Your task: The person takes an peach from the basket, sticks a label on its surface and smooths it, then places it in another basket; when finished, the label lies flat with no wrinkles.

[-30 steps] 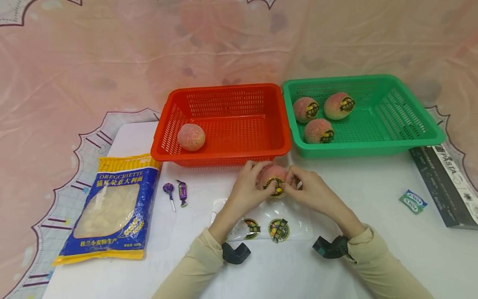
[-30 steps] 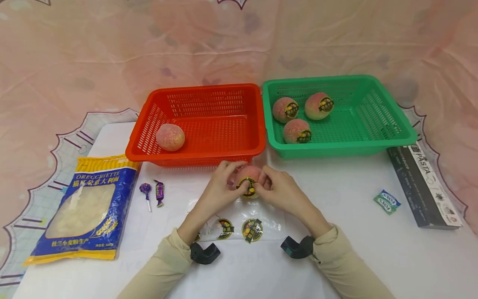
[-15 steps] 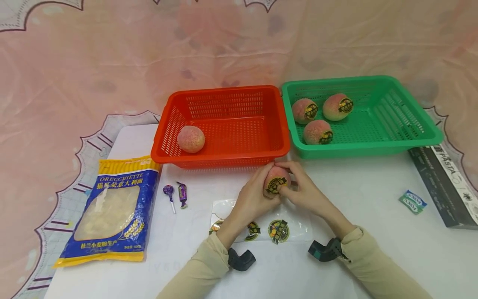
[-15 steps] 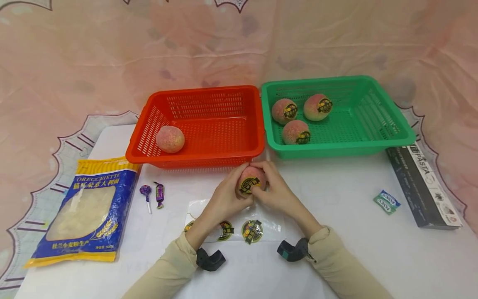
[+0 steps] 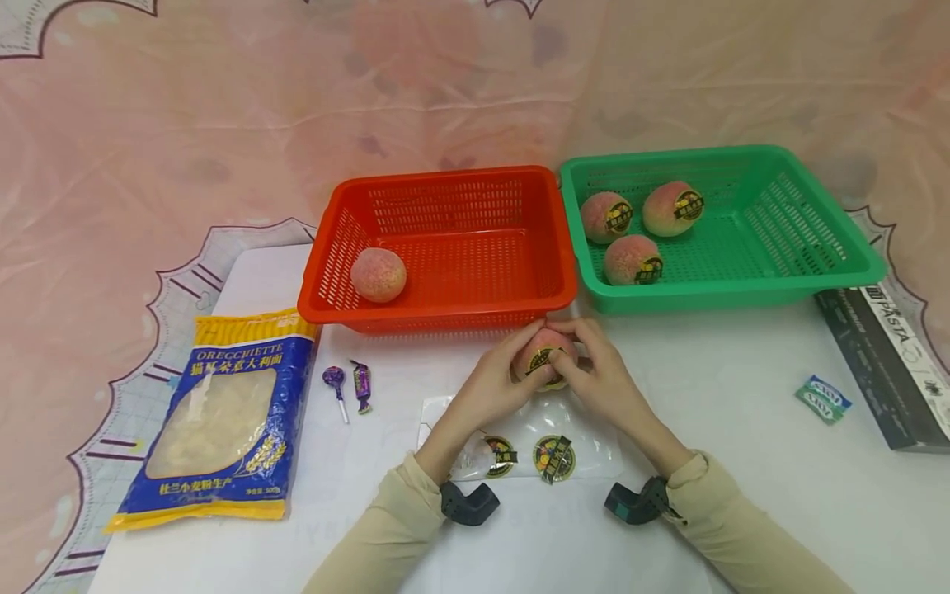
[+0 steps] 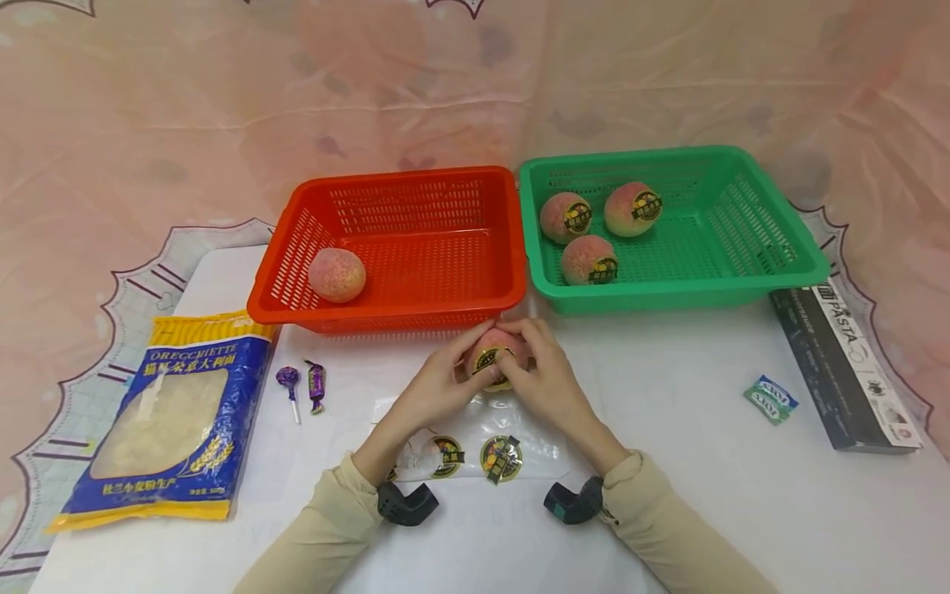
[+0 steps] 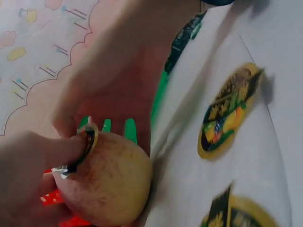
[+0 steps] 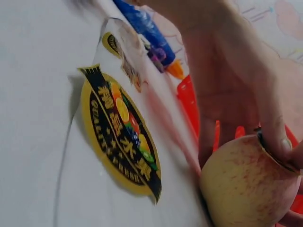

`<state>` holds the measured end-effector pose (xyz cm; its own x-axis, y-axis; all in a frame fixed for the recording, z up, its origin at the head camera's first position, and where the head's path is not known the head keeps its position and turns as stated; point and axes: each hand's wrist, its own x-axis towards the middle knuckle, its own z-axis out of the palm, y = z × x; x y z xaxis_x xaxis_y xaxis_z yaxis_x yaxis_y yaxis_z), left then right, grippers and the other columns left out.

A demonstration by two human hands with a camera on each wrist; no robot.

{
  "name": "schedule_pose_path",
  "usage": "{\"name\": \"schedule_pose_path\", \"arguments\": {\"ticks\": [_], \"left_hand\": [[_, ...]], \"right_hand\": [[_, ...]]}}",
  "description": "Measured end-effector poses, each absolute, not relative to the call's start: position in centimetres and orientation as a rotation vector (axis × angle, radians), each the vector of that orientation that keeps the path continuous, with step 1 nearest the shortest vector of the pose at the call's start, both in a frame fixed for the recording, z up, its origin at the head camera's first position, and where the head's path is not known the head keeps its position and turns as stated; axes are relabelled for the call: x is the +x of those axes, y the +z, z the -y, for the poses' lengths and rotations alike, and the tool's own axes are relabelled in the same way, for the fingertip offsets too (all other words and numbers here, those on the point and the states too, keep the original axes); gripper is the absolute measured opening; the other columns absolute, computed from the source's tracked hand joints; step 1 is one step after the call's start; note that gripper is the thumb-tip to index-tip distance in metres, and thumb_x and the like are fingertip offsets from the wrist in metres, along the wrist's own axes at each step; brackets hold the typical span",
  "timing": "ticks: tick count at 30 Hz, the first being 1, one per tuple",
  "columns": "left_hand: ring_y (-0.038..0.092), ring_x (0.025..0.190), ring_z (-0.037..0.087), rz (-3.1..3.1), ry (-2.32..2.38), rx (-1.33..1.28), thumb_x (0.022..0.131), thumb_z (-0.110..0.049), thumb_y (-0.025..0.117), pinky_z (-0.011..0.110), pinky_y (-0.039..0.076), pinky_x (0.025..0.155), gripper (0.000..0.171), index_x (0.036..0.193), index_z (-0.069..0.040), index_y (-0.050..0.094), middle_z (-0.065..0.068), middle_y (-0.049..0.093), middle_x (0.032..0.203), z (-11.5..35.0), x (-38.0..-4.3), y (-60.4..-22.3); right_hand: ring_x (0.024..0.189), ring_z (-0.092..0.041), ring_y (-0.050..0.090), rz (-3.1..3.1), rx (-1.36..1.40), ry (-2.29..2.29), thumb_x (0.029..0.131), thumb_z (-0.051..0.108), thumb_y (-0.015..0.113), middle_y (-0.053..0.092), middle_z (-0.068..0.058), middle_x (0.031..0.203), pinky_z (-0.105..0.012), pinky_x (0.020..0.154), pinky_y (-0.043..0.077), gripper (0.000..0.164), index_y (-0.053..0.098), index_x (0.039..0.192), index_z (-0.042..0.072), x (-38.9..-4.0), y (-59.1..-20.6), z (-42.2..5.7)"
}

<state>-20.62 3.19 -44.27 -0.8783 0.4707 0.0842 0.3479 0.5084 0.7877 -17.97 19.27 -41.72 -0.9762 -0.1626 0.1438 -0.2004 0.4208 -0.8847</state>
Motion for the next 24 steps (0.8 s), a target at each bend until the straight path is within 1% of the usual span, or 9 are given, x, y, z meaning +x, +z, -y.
{"name": "schedule_pose_path", "arguments": {"ticks": [2, 5, 7, 9, 12, 14, 15, 19, 24], "left_hand": [[0.053, 0.106, 0.013, -2.638, 1.385, 0.653, 0.082, -0.034, 0.061, 0.031, 0.045, 0.088, 0.057, 0.133, -0.025, 0.038, -0.002, 0.051, 0.128, -3.4, -20.5, -44.5], [0.056, 0.094, 0.011, -2.690, 1.484, 0.593, 0.080, -0.031, 0.062, 0.026, 0.047, 0.078, 0.051, 0.128, -0.026, 0.046, -0.003, 0.056, 0.121, -3.8, -20.3, -44.8], [0.056, 0.091, 0.008, -2.728, 1.514, 0.575, 0.080, -0.032, 0.062, 0.024, 0.046, 0.075, 0.049, 0.126, -0.025, 0.049, -0.004, 0.057, 0.119, -4.1, -20.2, -45.0], [0.055, 0.085, 0.008, -2.751, 1.531, 0.579, 0.080, -0.034, 0.062, 0.023, 0.045, 0.069, 0.047, 0.125, -0.025, 0.050, -0.004, 0.060, 0.114, -4.2, -20.2, -45.1], [0.054, 0.083, 0.008, -2.709, 1.576, 0.572, 0.080, -0.041, 0.061, 0.023, 0.045, 0.067, 0.047, 0.124, -0.027, 0.050, -0.005, 0.061, 0.112, -4.1, -20.3, -45.2], [0.055, 0.086, 0.007, -2.641, 1.613, 0.552, 0.080, -0.043, 0.060, 0.023, 0.047, 0.070, 0.047, 0.124, -0.028, 0.051, -0.006, 0.060, 0.112, -3.9, -20.5, -45.2], [0.056, 0.091, 0.006, -2.603, 1.625, 0.534, 0.080, -0.044, 0.060, 0.023, 0.048, 0.074, 0.046, 0.123, -0.030, 0.051, -0.007, 0.059, 0.116, -3.8, -20.7, -45.2], [0.056, 0.102, 0.007, -2.468, 1.650, 0.468, 0.077, -0.045, 0.062, 0.027, 0.048, 0.083, 0.045, 0.121, -0.036, 0.052, -0.009, 0.057, 0.119, -3.2, -21.2, -45.2], [0.054, 0.105, 0.005, -2.485, 1.532, 0.524, 0.069, -0.050, 0.067, 0.028, 0.046, 0.087, 0.056, 0.121, -0.039, 0.050, -0.012, 0.056, 0.120, -2.5, -21.8, -45.1]], "right_hand": [[0.105, -0.024, 0.048, 2.610, 0.342, 1.639, 0.086, 0.006, 0.054, 0.047, -0.013, 0.115, -0.044, 0.081, 0.049, 0.030, 0.050, 0.115, 0.003, -18.0, -41.6, -19.2], [0.106, -0.025, 0.048, 2.611, 0.390, 1.631, 0.087, 0.008, 0.054, 0.047, -0.014, 0.116, -0.045, 0.083, 0.048, 0.030, 0.050, 0.116, 0.002, -18.0, -41.6, -19.4], [0.109, -0.025, 0.047, 2.626, 0.436, 1.643, 0.088, 0.011, 0.053, 0.047, -0.013, 0.118, -0.046, 0.085, 0.047, 0.031, 0.050, 0.118, 0.003, -18.1, -41.7, -19.8], [0.114, -0.025, 0.044, 2.642, 0.501, 1.674, 0.089, 0.013, 0.051, 0.045, -0.011, 0.123, -0.047, 0.090, 0.043, 0.032, 0.048, 0.120, 0.005, -18.5, -42.0, -20.4], [0.120, -0.023, 0.041, 2.665, 0.575, 1.719, 0.090, 0.016, 0.049, 0.043, -0.006, 0.129, -0.047, 0.098, 0.037, 0.035, 0.045, 0.125, 0.011, -19.5, -43.2, -21.5], [0.123, -0.022, 0.039, 2.657, 0.608, 1.752, 0.091, 0.018, 0.049, 0.043, -0.004, 0.132, -0.046, 0.101, 0.032, 0.035, 0.045, 0.125, 0.013, -20.2, -44.1, -22.1], [0.123, -0.022, 0.039, 2.652, 0.612, 1.770, 0.090, 0.019, 0.049, 0.042, -0.003, 0.132, -0.046, 0.102, 0.031, 0.035, 0.045, 0.125, 0.014, -20.4, -44.5, -22.2], [0.122, -0.021, 0.040, 2.608, 0.619, 1.834, 0.089, 0.019, 0.052, 0.043, -0.003, 0.132, -0.045, 0.103, 0.030, 0.035, 0.047, 0.123, 0.013, -20.8, -45.0, -22.4], [0.123, -0.020, 0.039, 2.616, 0.610, 1.850, 0.089, 0.020, 0.053, 0.043, 0.000, 0.132, -0.046, 0.103, 0.030, 0.034, 0.048, 0.122, 0.016, -20.7, -45.0, -22.4]]}}
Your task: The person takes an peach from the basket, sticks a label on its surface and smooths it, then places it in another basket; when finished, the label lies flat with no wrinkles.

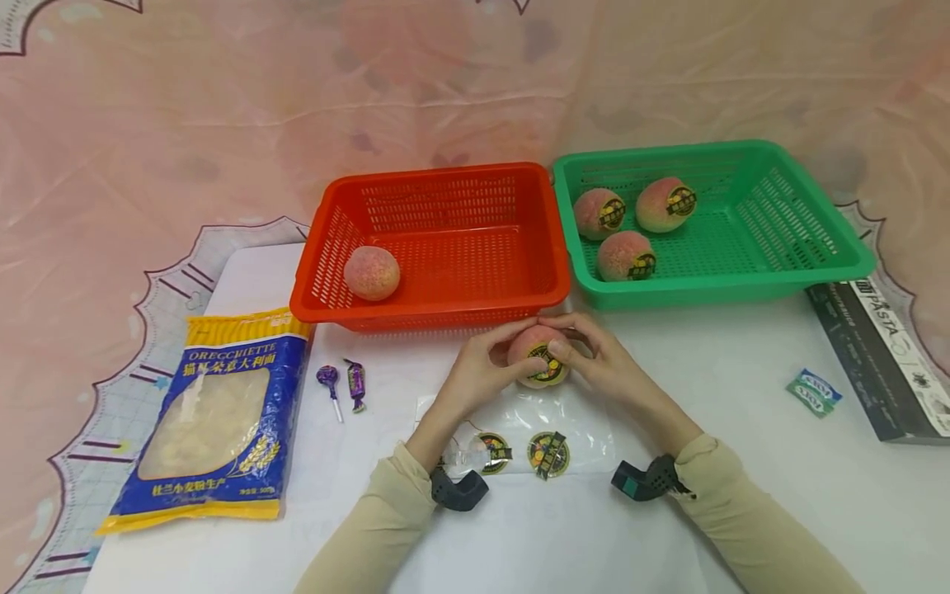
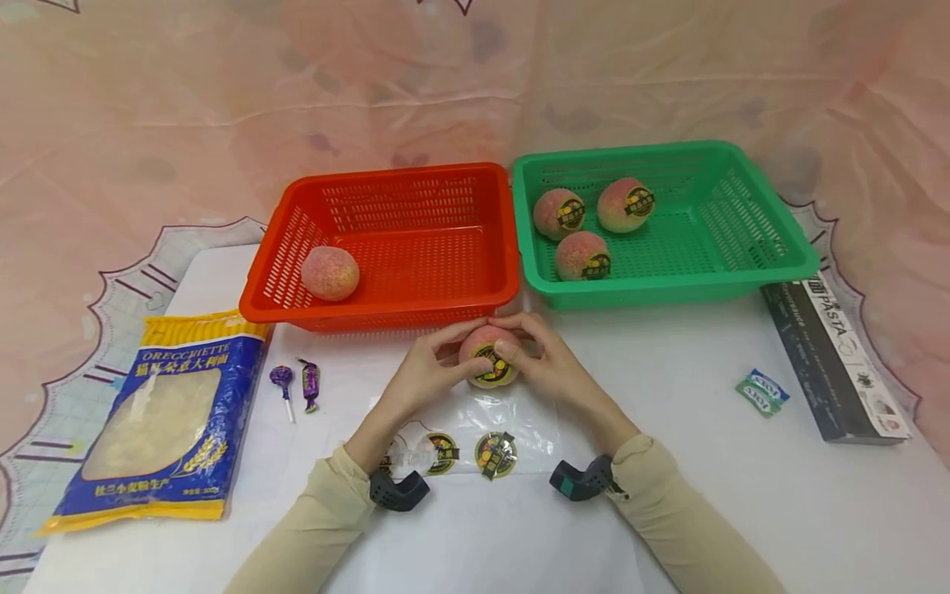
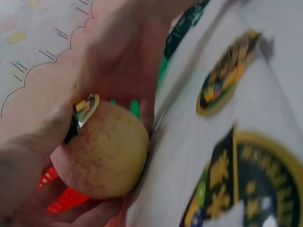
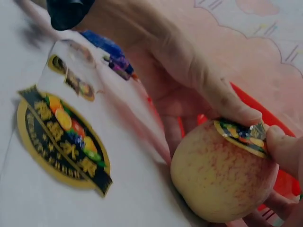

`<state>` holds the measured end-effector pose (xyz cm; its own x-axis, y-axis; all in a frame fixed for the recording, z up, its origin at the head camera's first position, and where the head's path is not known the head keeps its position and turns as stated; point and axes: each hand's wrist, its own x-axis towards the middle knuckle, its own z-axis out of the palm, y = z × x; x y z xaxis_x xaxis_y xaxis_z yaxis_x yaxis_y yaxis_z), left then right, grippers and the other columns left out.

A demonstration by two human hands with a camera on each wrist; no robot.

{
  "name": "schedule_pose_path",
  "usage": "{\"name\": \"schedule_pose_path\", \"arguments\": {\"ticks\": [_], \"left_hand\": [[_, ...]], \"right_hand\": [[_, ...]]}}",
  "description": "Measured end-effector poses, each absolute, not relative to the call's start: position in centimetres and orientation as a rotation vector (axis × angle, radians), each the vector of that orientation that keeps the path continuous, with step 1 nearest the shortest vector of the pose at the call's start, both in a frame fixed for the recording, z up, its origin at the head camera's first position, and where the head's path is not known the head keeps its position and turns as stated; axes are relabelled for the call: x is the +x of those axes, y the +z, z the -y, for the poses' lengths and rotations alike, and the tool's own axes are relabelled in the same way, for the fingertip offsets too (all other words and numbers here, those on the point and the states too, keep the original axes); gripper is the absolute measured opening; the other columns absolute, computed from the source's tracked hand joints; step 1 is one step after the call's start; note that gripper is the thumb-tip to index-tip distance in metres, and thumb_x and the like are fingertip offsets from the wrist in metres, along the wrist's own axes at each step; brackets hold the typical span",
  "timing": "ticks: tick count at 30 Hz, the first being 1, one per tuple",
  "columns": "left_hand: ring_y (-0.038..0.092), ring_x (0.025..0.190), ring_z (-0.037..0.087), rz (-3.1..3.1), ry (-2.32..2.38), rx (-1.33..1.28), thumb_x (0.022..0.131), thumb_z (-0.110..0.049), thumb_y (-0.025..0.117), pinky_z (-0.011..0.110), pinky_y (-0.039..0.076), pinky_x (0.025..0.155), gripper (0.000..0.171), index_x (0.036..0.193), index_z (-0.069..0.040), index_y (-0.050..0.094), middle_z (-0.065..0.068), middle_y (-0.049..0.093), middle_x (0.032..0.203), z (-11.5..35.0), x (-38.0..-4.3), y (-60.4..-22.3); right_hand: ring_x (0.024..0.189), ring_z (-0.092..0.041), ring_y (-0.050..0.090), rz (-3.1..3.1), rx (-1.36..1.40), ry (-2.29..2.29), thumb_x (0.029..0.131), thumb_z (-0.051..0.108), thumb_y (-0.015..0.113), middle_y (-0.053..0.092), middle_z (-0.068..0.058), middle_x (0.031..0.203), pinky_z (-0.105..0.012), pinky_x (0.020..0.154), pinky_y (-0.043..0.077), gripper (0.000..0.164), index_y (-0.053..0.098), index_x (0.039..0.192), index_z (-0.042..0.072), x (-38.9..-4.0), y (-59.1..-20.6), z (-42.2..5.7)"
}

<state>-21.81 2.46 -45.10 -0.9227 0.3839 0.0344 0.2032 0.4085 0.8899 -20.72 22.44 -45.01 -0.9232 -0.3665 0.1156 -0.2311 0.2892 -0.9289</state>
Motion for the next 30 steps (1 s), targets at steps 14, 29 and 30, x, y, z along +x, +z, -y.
{"name": "schedule_pose_path", "arguments": {"ticks": [14, 29, 30], "left_hand": [[0.054, 0.106, 0.005, -2.457, 1.444, 0.636, 0.068, -0.051, 0.067, 0.026, 0.046, 0.088, 0.061, 0.124, -0.040, 0.044, -0.014, 0.051, 0.124, -1.9, -22.1, -45.1], [0.056, 0.103, 0.006, -2.372, 1.489, 0.655, 0.071, -0.045, 0.068, 0.026, 0.047, 0.086, 0.059, 0.124, -0.038, 0.045, -0.013, 0.051, 0.125, -1.9, -22.2, -44.9], [0.056, 0.103, 0.007, -2.368, 1.498, 0.661, 0.071, -0.044, 0.068, 0.026, 0.047, 0.086, 0.059, 0.125, -0.037, 0.045, -0.011, 0.051, 0.125, -1.9, -22.2, -44.9]], "right_hand": [[0.125, -0.016, 0.034, -2.416, -0.684, -1.536, 0.085, 0.025, 0.057, 0.036, 0.007, 0.134, -0.048, 0.101, 0.031, 0.042, 0.043, 0.124, 0.029, -20.9, -44.9, -23.4], [0.118, -0.019, 0.035, -2.403, -0.850, -1.474, 0.080, 0.008, 0.063, 0.035, -0.007, 0.129, -0.037, 0.088, 0.047, 0.052, 0.040, 0.126, 0.008, -20.0, -42.8, -23.2], [0.118, -0.019, 0.035, -2.407, -0.848, -1.472, 0.080, 0.009, 0.063, 0.036, -0.006, 0.128, -0.037, 0.088, 0.047, 0.052, 0.040, 0.126, 0.008, -20.0, -42.6, -23.1]]}}
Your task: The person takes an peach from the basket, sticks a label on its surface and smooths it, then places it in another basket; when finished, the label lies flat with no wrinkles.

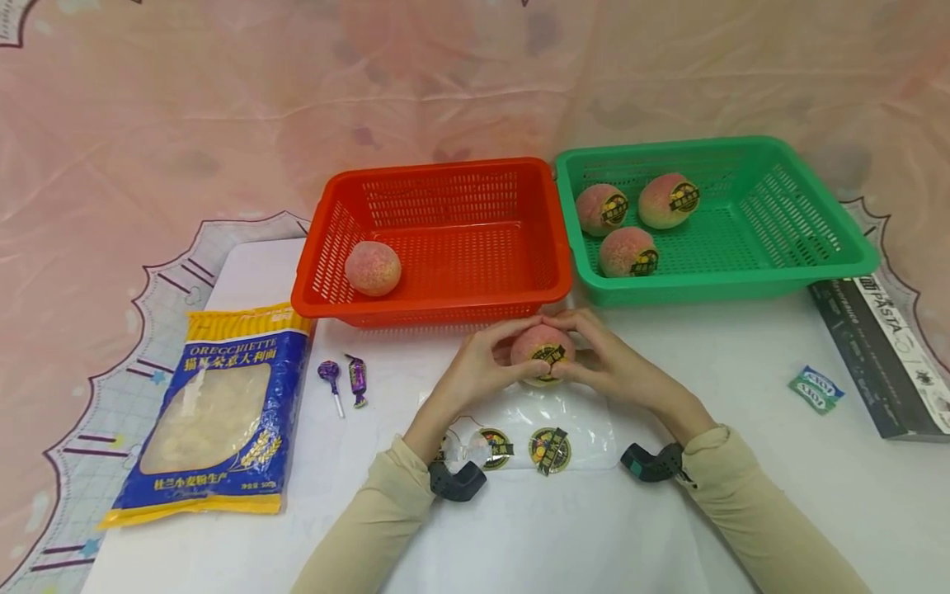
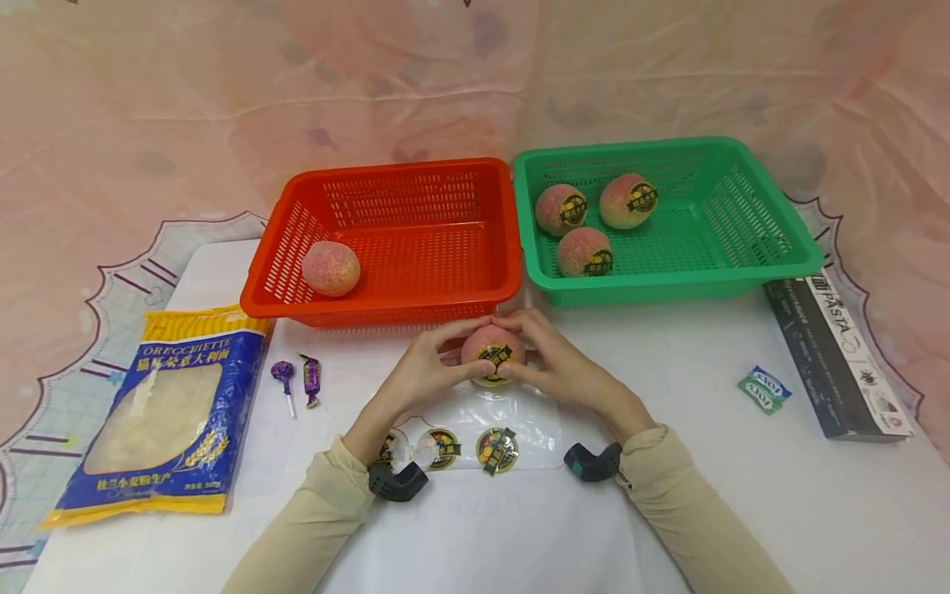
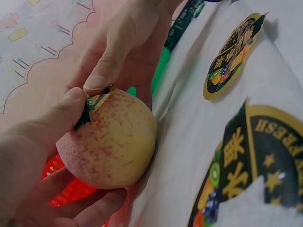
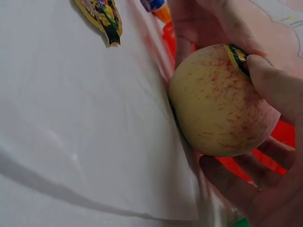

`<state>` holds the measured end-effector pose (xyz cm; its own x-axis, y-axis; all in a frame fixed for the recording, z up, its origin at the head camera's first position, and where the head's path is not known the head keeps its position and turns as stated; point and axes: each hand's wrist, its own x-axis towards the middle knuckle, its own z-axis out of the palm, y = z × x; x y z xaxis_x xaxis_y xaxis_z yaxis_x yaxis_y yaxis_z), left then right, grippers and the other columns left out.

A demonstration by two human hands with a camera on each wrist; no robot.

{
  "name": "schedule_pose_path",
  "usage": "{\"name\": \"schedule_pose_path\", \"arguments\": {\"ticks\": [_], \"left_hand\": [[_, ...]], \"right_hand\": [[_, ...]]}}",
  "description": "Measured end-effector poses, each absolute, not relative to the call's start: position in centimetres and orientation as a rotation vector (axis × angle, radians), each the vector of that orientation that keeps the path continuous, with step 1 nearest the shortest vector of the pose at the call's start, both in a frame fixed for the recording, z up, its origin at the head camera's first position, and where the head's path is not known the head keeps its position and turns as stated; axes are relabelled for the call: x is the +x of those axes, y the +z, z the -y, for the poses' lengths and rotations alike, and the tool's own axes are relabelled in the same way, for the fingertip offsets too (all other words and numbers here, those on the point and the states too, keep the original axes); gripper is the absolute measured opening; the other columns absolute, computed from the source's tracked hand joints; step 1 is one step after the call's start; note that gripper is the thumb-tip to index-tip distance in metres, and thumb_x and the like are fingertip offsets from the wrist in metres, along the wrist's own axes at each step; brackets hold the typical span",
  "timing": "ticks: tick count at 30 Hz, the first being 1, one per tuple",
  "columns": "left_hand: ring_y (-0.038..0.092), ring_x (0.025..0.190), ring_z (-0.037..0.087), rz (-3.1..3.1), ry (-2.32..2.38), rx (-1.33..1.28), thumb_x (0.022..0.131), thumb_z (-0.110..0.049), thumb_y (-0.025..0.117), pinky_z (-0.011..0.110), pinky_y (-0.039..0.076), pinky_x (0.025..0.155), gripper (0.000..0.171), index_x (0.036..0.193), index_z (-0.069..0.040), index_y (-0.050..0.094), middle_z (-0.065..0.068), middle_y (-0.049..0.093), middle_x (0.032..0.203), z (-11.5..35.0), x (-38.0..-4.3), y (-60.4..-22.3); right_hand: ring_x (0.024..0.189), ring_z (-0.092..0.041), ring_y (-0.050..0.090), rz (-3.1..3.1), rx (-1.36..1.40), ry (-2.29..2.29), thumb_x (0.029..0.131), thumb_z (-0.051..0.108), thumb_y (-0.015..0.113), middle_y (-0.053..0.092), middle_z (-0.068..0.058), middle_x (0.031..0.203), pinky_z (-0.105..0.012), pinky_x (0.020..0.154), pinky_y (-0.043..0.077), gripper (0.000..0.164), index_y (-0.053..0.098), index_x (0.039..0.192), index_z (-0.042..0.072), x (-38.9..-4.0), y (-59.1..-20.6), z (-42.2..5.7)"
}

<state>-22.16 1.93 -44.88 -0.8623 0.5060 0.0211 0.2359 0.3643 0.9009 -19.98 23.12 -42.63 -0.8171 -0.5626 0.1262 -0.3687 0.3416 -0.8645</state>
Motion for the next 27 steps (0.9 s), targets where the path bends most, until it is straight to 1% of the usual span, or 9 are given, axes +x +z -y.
{"name": "schedule_pose_path", "arguments": {"ticks": [2, 5, 8, 13, 17, 20, 24, 27], "left_hand": [[0.057, 0.101, 0.008, -2.365, 1.516, 0.665, 0.072, -0.043, 0.068, 0.027, 0.048, 0.085, 0.058, 0.124, -0.034, 0.047, -0.009, 0.052, 0.124, -2.0, -22.1, -44.9], [0.057, 0.100, 0.009, -2.394, 1.524, 0.661, 0.072, -0.042, 0.069, 0.028, 0.048, 0.085, 0.055, 0.122, -0.034, 0.048, -0.010, 0.054, 0.121, -2.1, -22.0, -44.9], [0.057, 0.098, 0.009, -2.429, 1.541, 0.659, 0.072, -0.038, 0.070, 0.028, 0.048, 0.083, 0.051, 0.119, -0.031, 0.051, -0.010, 0.056, 0.118, -2.4, -21.8, -44.9], [0.056, 0.091, 0.007, -2.566, 1.488, 0.645, 0.071, -0.032, 0.071, 0.026, 0.049, 0.076, 0.048, 0.113, -0.029, 0.051, -0.010, 0.059, 0.108, -3.2, -21.3, -44.7], [0.054, 0.087, 0.007, -2.679, 1.395, 0.642, 0.070, -0.033, 0.069, 0.026, 0.049, 0.071, 0.050, 0.115, -0.029, 0.049, -0.010, 0.058, 0.106, -3.5, -20.9, -44.6], [0.054, 0.085, 0.008, -2.712, 1.359, 0.673, 0.071, -0.034, 0.068, 0.025, 0.049, 0.069, 0.053, 0.119, -0.029, 0.046, -0.009, 0.057, 0.105, -3.5, -20.8, -44.8], [0.054, 0.082, 0.008, -2.757, 1.304, 0.773, 0.071, -0.032, 0.067, 0.023, 0.047, 0.069, 0.056, 0.122, -0.027, 0.043, -0.007, 0.058, 0.103, -3.7, -20.8, -45.1], [0.055, 0.083, 0.008, -2.792, 1.256, 0.822, 0.070, -0.031, 0.067, 0.022, 0.046, 0.069, 0.058, 0.122, -0.025, 0.042, -0.006, 0.058, 0.103, -3.9, -20.9, -45.1]], "right_hand": [[0.118, -0.018, 0.036, -2.423, -0.856, -1.465, 0.079, 0.010, 0.064, 0.037, -0.004, 0.128, -0.036, 0.088, 0.047, 0.053, 0.040, 0.126, 0.010, -20.2, -43.1, -23.3], [0.118, -0.015, 0.036, -2.460, -0.888, -1.445, 0.079, 0.014, 0.065, 0.037, -0.001, 0.129, -0.032, 0.086, 0.048, 0.055, 0.039, 0.127, 0.015, -20.6, -44.1, -23.5], [0.117, -0.013, 0.037, -2.514, -0.946, -1.414, 0.078, 0.020, 0.066, 0.038, 0.001, 0.129, -0.030, 0.085, 0.048, 0.057, 0.039, 0.128, 0.019, -20.9, -44.9, -23.7], [0.114, -0.013, 0.039, -2.564, -1.034, -1.382, 0.078, 0.023, 0.067, 0.039, -0.001, 0.128, -0.033, 0.083, 0.049, 0.056, 0.040, 0.127, 0.018, -21.1, -45.3, -23.7], [0.114, -0.013, 0.038, -2.517, -0.988, -1.399, 0.079, 0.020, 0.066, 0.038, -0.001, 0.127, -0.035, 0.087, 0.047, 0.055, 0.039, 0.127, 0.018, -20.9, -44.8, -23.6], [0.116, -0.016, 0.038, -2.427, -0.908, -1.474, 0.081, 0.014, 0.062, 0.038, -0.002, 0.125, -0.038, 0.091, 0.045, 0.052, 0.040, 0.128, 0.015, -20.4, -43.9, -23.5], [0.115, -0.021, 0.041, -2.391, -0.835, -1.586, 0.083, 0.005, 0.058, 0.040, -0.008, 0.123, -0.040, 0.087, 0.047, 0.044, 0.043, 0.124, 0.006, -19.7, -42.8, -22.9], [0.111, -0.022, 0.044, -2.485, -0.819, -1.619, 0.083, 0.004, 0.058, 0.043, -0.011, 0.121, -0.039, 0.084, 0.048, 0.039, 0.045, 0.121, 0.003, -19.5, -42.9, -22.4]]}}
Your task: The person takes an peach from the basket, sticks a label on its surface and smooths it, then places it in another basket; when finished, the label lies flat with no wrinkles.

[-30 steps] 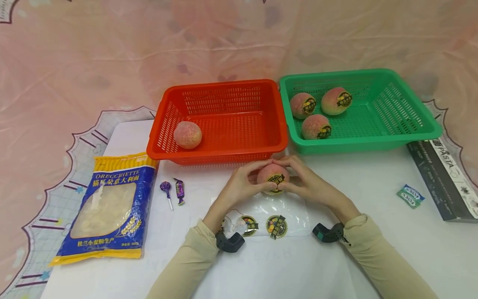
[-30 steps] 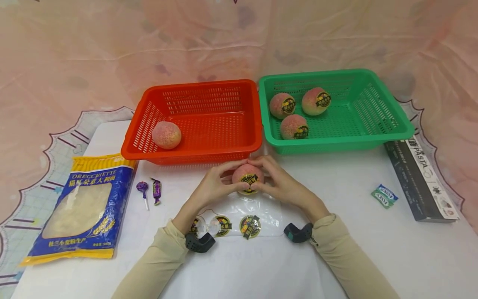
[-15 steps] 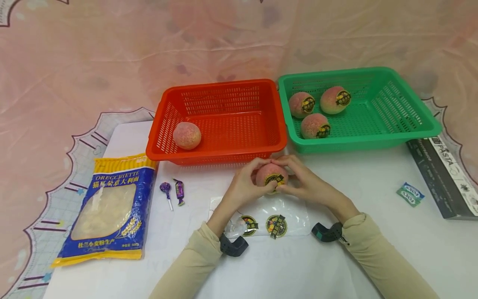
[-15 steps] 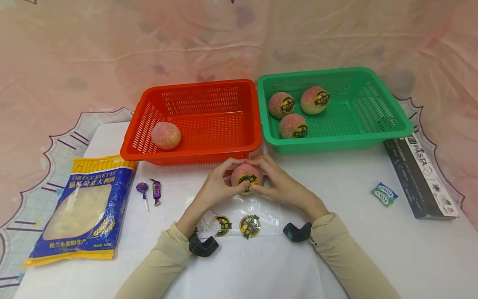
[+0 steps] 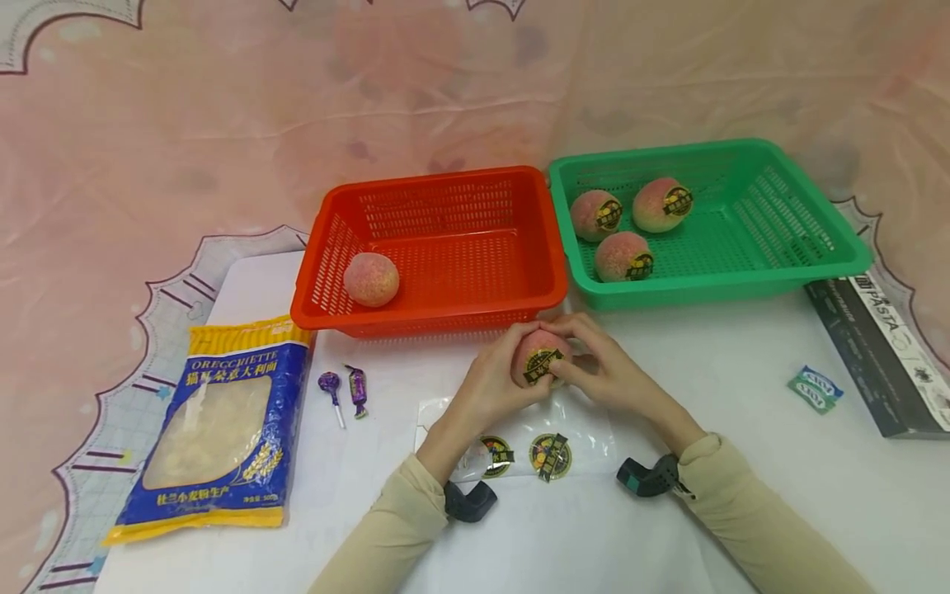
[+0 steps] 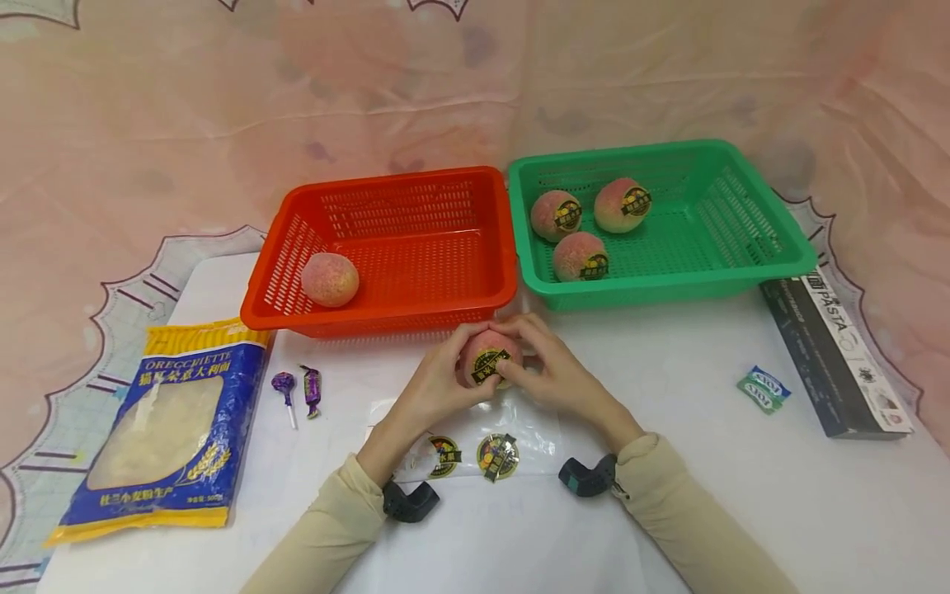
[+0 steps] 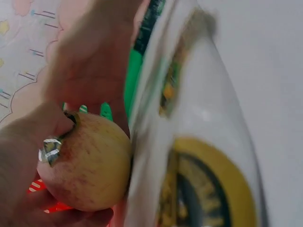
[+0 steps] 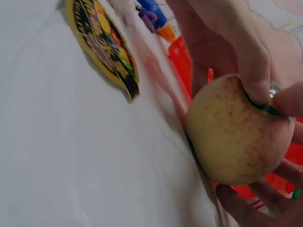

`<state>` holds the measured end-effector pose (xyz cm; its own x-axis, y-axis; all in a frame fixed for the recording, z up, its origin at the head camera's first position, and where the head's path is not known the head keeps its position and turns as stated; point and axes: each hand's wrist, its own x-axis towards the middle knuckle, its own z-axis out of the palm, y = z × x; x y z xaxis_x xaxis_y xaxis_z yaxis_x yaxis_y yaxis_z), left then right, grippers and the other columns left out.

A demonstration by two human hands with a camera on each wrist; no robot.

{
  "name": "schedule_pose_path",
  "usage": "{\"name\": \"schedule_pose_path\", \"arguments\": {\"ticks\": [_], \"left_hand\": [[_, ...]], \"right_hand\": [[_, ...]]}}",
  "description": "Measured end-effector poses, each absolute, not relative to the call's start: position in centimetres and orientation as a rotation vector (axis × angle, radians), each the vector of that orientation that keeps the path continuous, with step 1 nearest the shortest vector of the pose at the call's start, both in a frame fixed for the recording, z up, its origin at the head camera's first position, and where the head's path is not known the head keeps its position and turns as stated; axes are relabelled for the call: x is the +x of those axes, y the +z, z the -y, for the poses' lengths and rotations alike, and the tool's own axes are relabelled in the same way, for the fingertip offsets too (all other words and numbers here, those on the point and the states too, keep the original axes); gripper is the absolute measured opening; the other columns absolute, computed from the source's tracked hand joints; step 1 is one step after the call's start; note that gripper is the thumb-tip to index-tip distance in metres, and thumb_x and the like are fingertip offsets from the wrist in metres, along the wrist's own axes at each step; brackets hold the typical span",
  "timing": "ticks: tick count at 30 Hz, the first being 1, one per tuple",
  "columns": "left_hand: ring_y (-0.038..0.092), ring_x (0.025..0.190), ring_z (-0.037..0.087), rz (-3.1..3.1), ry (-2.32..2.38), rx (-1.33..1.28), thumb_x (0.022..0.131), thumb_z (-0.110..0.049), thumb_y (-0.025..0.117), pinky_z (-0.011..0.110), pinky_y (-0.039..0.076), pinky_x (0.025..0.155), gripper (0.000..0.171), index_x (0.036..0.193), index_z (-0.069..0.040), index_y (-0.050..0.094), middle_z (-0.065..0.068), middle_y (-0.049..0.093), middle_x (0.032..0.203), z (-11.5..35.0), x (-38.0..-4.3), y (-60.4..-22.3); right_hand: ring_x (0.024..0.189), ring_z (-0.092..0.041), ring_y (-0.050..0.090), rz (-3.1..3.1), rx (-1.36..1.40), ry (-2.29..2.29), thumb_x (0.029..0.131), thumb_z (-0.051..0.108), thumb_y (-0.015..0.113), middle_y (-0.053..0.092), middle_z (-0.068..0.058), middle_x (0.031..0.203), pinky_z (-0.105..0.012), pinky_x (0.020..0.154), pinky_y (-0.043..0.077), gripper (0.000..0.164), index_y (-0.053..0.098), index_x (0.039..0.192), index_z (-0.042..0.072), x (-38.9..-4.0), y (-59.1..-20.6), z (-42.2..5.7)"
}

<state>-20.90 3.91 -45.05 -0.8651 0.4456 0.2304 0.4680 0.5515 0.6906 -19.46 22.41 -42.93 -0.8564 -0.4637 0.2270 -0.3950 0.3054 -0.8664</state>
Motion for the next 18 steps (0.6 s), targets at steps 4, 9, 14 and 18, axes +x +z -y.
{"name": "schedule_pose_path", "arguments": {"ticks": [4, 9, 14, 18], "left_hand": [[0.054, 0.085, 0.009, 2.755, -1.208, -0.792, 0.070, -0.032, 0.069, 0.023, 0.046, 0.071, 0.059, 0.122, -0.024, 0.041, -0.005, 0.058, 0.105, -4.0, -20.7, -44.9], [0.054, 0.086, 0.009, 2.769, -1.179, -0.773, 0.070, -0.033, 0.070, 0.025, 0.046, 0.072, 0.058, 0.120, -0.023, 0.041, -0.004, 0.057, 0.103, -4.0, -20.5, -44.6], [0.054, 0.086, 0.010, 2.773, -1.183, -0.776, 0.070, -0.032, 0.070, 0.025, 0.046, 0.073, 0.059, 0.121, -0.023, 0.041, -0.004, 0.056, 0.104, -4.1, -20.4, -44.7], [0.054, 0.088, 0.010, 2.784, -1.180, -0.789, 0.070, -0.032, 0.071, 0.025, 0.047, 0.075, 0.062, 0.122, -0.024, 0.039, -0.005, 0.056, 0.105, -4.2, -20.5, -44.7]], "right_hand": [[0.109, -0.015, 0.046, -2.616, -0.790, -1.615, 0.084, 0.007, 0.058, 0.045, -0.005, 0.122, -0.035, 0.086, 0.048, 0.035, 0.049, 0.117, 0.010, -19.7, -44.4, -22.0], [0.105, -0.012, 0.046, -2.707, -0.732, -1.608, 0.085, 0.012, 0.058, 0.048, -0.003, 0.119, -0.032, 0.085, 0.047, 0.028, 0.052, 0.112, 0.013, -19.8, -44.9, -21.5], [0.101, -0.022, 0.048, -2.709, -0.656, -1.661, 0.085, 0.005, 0.055, 0.048, -0.013, 0.112, -0.039, 0.082, 0.049, 0.026, 0.052, 0.110, 0.001, -18.7, -43.0, -20.6], [0.100, -0.023, 0.049, -2.720, -0.541, -1.676, 0.086, 0.005, 0.054, 0.048, -0.014, 0.109, -0.041, 0.082, 0.049, 0.025, 0.051, 0.110, -0.001, -18.2, -42.1, -20.0]]}}
